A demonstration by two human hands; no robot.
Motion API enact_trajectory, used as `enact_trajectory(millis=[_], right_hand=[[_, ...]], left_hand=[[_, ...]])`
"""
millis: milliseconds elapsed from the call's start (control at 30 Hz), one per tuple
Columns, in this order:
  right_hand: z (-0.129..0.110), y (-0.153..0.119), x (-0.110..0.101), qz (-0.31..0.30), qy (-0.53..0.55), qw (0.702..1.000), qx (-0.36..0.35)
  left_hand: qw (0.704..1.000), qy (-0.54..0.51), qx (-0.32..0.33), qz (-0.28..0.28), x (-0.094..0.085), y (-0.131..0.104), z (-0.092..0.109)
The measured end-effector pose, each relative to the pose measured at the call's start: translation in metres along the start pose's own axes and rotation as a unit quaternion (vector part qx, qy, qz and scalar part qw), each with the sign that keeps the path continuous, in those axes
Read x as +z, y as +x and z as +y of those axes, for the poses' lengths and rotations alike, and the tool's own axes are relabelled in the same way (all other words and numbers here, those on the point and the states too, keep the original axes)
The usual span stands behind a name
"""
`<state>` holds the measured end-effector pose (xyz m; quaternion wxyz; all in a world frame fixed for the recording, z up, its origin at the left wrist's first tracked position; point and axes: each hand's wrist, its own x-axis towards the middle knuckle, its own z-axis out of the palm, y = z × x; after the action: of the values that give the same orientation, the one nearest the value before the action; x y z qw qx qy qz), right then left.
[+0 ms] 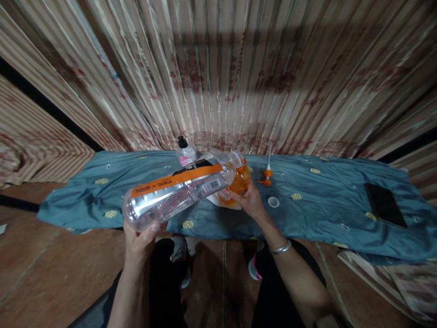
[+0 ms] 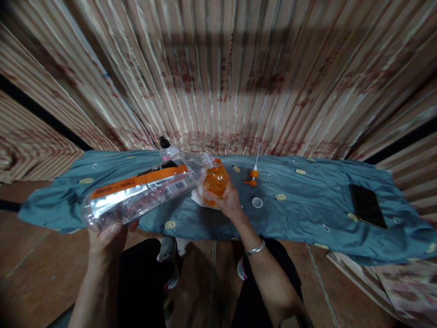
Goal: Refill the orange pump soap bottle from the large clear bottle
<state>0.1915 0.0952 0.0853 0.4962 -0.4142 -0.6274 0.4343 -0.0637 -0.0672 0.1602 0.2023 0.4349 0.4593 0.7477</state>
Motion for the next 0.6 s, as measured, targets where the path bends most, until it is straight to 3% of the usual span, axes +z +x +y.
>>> enact_trajectory(millis=[100,200,333,600], right_hand=[[0.003,0.001,0.000,0.010,-0.013,1.000,-0.004],[0.006,0.003,0.000,0.005,-0.028,1.000,-0.003],[0.007,0.007,0.000,0.001,-0.028,1.000,-0.007],[0.006,0.008,-0.002,0.009,-0.015,1.000,0.007]], left_hand=[[1.000,-0.012,-0.021,-0.013,0.000,0.007,0.002],[0.998,-0.019,-0.018,-0.065,0.001,0.016,0.003],[0.998,-0.030,0.004,-0.054,0.006,0.026,0.001],[0.996,-0.043,-0.031,-0.075,0.016,0.038,0.001]])
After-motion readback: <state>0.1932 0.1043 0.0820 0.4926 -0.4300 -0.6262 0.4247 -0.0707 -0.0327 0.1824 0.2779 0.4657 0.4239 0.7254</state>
